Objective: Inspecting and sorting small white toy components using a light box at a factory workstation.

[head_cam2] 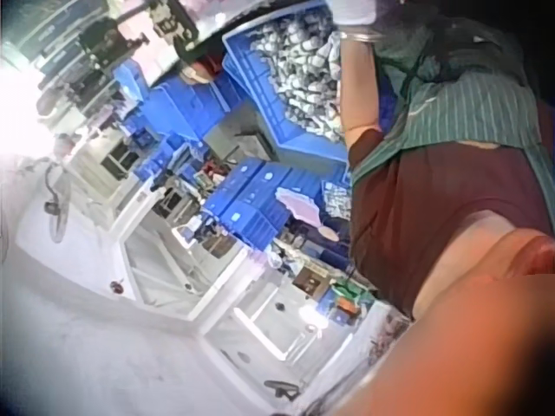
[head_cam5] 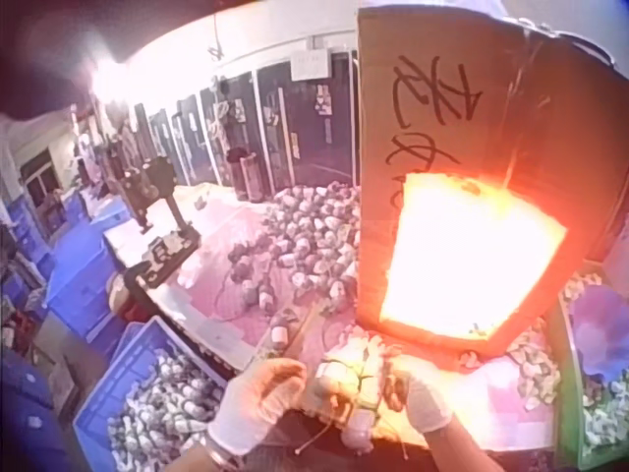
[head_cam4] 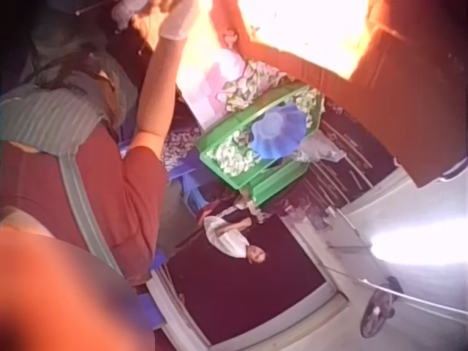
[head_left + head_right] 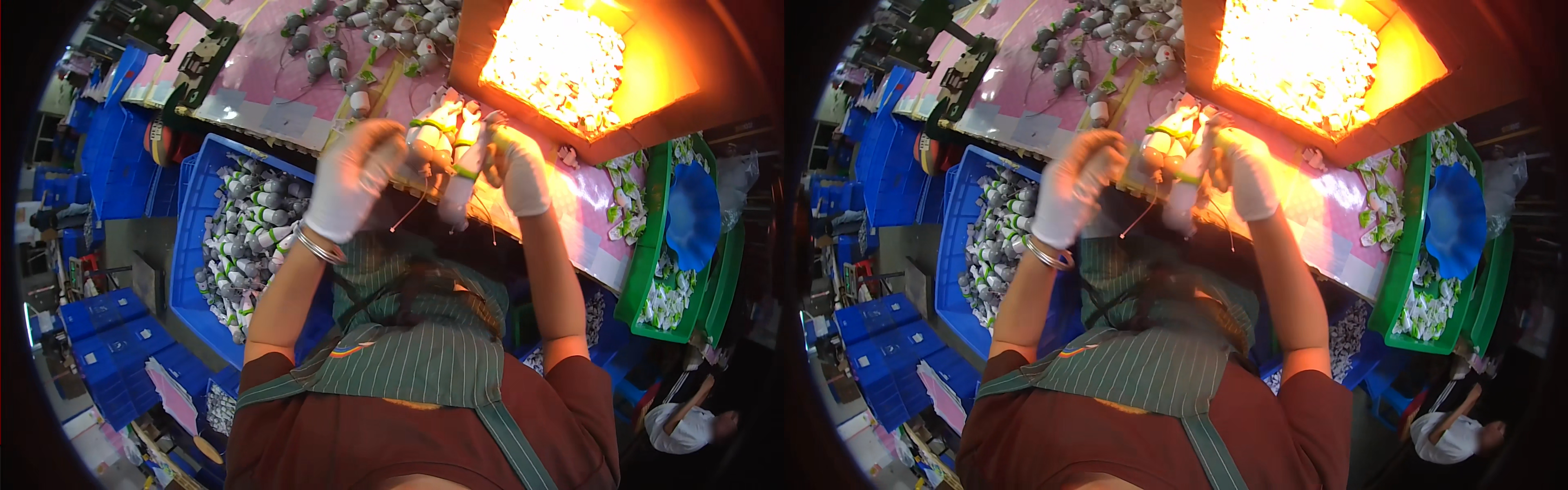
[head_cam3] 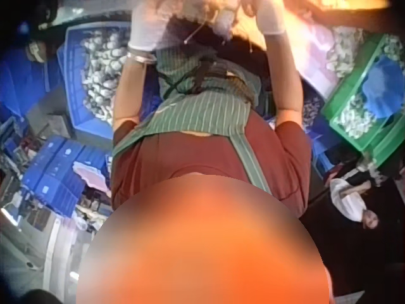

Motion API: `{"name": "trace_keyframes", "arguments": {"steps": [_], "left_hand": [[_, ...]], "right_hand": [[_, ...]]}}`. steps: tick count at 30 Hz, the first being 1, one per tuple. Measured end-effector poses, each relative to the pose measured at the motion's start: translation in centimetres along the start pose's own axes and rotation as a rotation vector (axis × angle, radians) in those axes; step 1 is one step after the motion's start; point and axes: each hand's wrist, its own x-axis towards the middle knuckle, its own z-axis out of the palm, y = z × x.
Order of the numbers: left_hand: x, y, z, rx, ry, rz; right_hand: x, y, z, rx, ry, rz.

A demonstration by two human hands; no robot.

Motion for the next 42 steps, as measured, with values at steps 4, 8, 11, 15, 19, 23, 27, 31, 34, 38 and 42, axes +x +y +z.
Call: {"name": "trace_keyframes", "arguments": {"steps": [4, 8, 11, 15, 19, 23, 27, 31, 34, 38, 42], "left_hand": [[5.3, -1.5, -4.9, 0.598, 0.21, 0.205], [10.1, -5.5, -6.9, 1.181, -0.077, 0.537], [11.2, -8.6, -7.4, 1.297, -0.382, 0.563], [12.4, -7.3, -7.6, 1.295, -0.348, 0.676], [12.4, -6.0, -8.2, 0.971, -0.271, 0.467], [11.2, -4.7, -6.8, 0.646, -0.125, 0.426], [10.8, -2.4, -5.3, 0.62, -0.109, 0.328], [11.4, -2.0, -5.2, 0.481, -0.007, 0.247], [12.2, -2.3, -5.0, 0.353, 0.043, 0.25], [13.7, -1.5, -5.1, -0.095, 0.121, -0.113], [15.6, -1.5, -5.8, -0.485, 0.111, -0.083]], "right_hand": [[3.1, -1.7, -0.3, 0.009, 0.041, 0.082], [5.8, 0.8, -2.2, -0.075, 0.076, 0.172], [4.0, 0.9, -1.4, -0.256, 0.089, 0.076], [1.0, 0.3, -1.1, -0.329, 0.094, 0.065], [-3.1, 1.4, 1.2, -1.146, 0.136, -0.608], [-3.9, 2.5, 2.3, -1.34, 0.103, -0.747], [-2.6, 3.1, 2.0, -1.279, 0.142, -0.794], [-3.2, 2.6, 2.5, -1.247, 0.121, -0.788], [-4.0, 2.1, 3.1, -1.203, 0.17, -0.849], [-4.1, 1.3, 4.2, -1.027, 0.182, -0.89], [-3.8, 0.5, 4.5, -0.972, 0.165, -0.924]]}}
